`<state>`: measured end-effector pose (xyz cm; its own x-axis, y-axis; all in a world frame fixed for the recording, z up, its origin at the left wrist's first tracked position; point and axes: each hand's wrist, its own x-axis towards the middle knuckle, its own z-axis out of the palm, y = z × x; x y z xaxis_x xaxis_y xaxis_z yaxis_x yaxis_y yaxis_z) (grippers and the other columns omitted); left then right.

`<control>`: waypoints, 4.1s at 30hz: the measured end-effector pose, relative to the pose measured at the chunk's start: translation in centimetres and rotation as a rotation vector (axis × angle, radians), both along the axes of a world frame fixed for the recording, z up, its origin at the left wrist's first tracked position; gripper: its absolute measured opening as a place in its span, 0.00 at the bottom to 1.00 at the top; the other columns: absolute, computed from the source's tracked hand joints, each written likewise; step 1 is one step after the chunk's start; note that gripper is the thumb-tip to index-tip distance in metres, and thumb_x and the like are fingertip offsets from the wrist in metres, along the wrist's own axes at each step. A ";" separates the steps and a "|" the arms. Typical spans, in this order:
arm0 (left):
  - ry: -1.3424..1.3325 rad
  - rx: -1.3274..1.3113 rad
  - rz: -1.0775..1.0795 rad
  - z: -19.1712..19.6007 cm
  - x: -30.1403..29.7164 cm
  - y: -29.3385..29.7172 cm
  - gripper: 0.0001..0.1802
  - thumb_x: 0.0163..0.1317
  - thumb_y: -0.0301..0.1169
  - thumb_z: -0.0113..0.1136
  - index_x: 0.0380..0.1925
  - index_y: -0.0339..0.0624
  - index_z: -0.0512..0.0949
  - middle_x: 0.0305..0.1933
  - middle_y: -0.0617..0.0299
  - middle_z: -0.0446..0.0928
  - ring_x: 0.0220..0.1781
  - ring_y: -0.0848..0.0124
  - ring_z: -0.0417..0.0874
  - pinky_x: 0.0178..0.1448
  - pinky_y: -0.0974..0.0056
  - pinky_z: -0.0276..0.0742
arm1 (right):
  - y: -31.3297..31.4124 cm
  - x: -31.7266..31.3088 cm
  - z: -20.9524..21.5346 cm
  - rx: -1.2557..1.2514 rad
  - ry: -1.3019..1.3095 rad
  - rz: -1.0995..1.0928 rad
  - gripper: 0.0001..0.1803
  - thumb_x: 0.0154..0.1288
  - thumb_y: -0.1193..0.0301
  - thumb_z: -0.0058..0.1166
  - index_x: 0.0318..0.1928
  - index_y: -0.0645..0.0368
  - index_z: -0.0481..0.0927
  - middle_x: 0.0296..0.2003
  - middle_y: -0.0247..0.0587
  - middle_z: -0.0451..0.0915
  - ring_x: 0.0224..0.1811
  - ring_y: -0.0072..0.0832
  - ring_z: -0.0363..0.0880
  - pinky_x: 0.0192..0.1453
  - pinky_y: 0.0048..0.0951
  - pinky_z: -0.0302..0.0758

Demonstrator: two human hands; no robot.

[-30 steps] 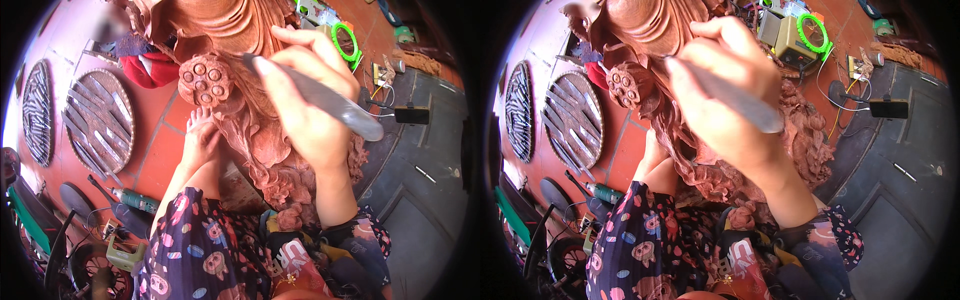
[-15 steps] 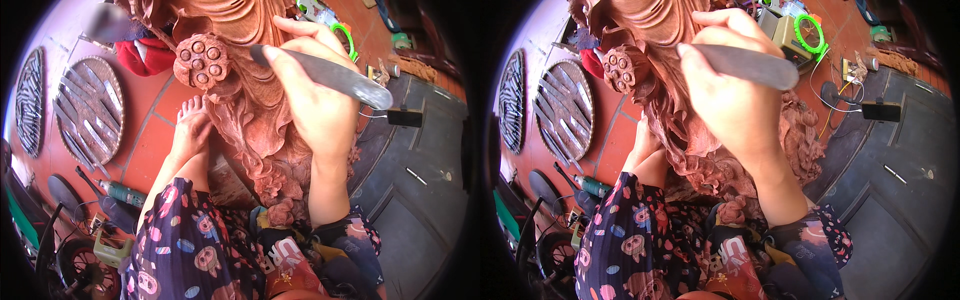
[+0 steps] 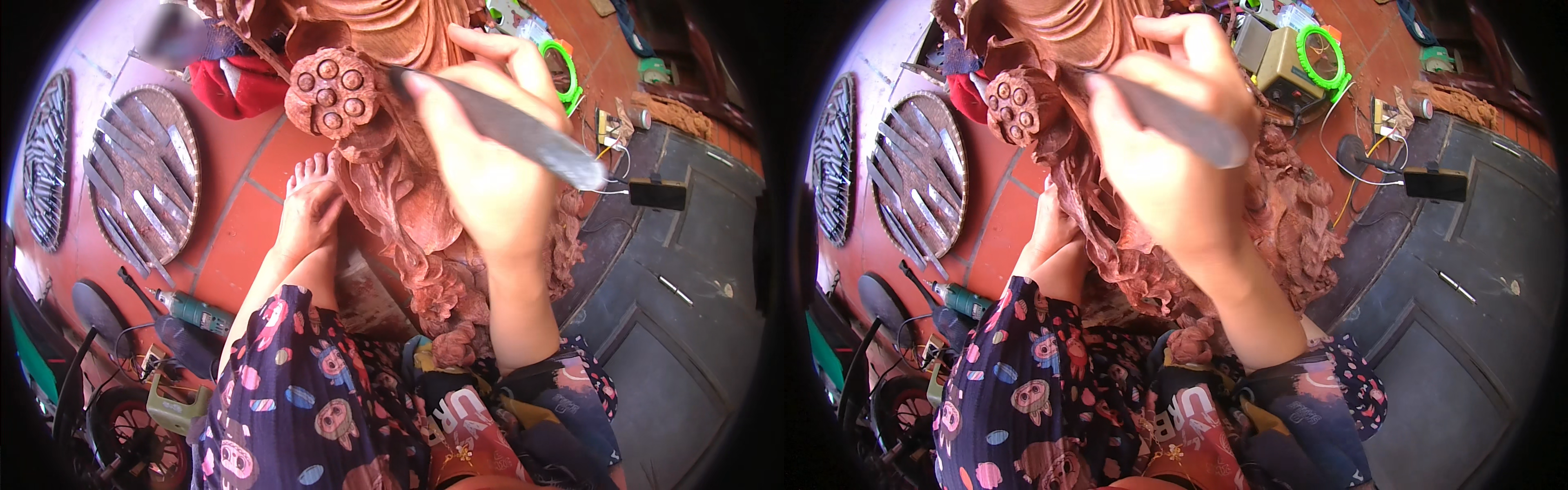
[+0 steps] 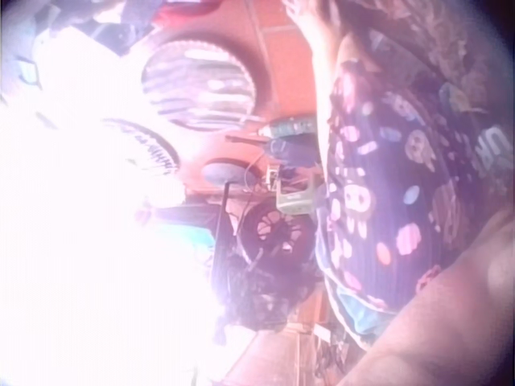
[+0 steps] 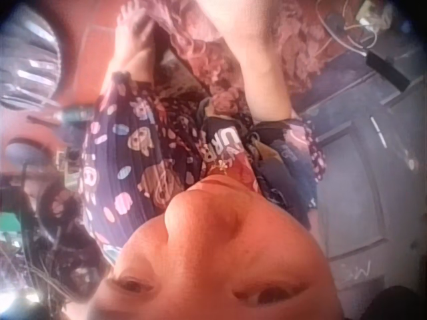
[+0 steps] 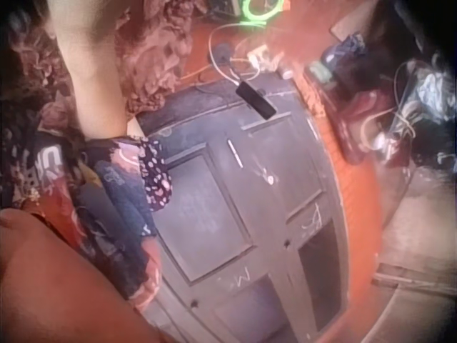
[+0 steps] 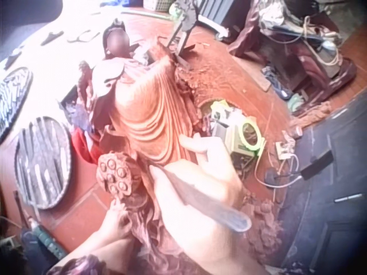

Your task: The person carves a wooden sculpture of a figure using a chisel, focusing on refining the details of the garment folds and a lotus-like element. The person holds the sculpture steady with one hand while making precise cuts with the other.

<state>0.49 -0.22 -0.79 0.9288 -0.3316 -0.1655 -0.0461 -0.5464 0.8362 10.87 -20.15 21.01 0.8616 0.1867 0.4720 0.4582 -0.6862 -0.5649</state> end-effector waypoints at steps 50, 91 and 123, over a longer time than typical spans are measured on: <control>-0.078 -0.016 0.038 -1.4 -0.4 0.6 0.10 0.54 0.25 0.64 0.25 0.35 0.71 0.32 0.46 0.74 0.40 0.44 0.78 0.50 0.50 0.74 | 0.3 -0.4 -2.5 0.245 -0.087 0.035 0.08 0.56 0.80 0.69 0.37 0.66 0.86 0.43 0.56 0.81 0.35 0.42 0.84 0.44 0.34 0.81; -0.126 -0.068 0.081 -1.1 -0.4 0.2 0.12 0.56 0.28 0.65 0.42 0.42 0.85 0.43 0.46 0.84 0.55 0.44 0.81 0.66 0.45 0.69 | 1.5 -0.6 -1.6 0.145 -0.081 -0.097 0.06 0.59 0.72 0.69 0.33 0.60 0.84 0.48 0.49 0.83 0.34 0.41 0.87 0.44 0.39 0.84; -0.039 -0.113 -0.103 -3.9 -1.2 0.4 0.15 0.62 0.34 0.60 0.45 0.37 0.80 0.46 0.43 0.80 0.53 0.44 0.77 0.68 0.41 0.64 | 1.3 -1.0 0.3 0.187 0.142 -0.143 0.06 0.55 0.77 0.70 0.33 0.64 0.87 0.47 0.57 0.82 0.52 0.48 0.86 0.61 0.45 0.81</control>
<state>-0.70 0.20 -4.66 0.8940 -0.4396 -0.0866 -0.1303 -0.4400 0.8885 9.88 -18.88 21.36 0.9328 -0.0204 0.3598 0.2716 -0.6163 -0.7392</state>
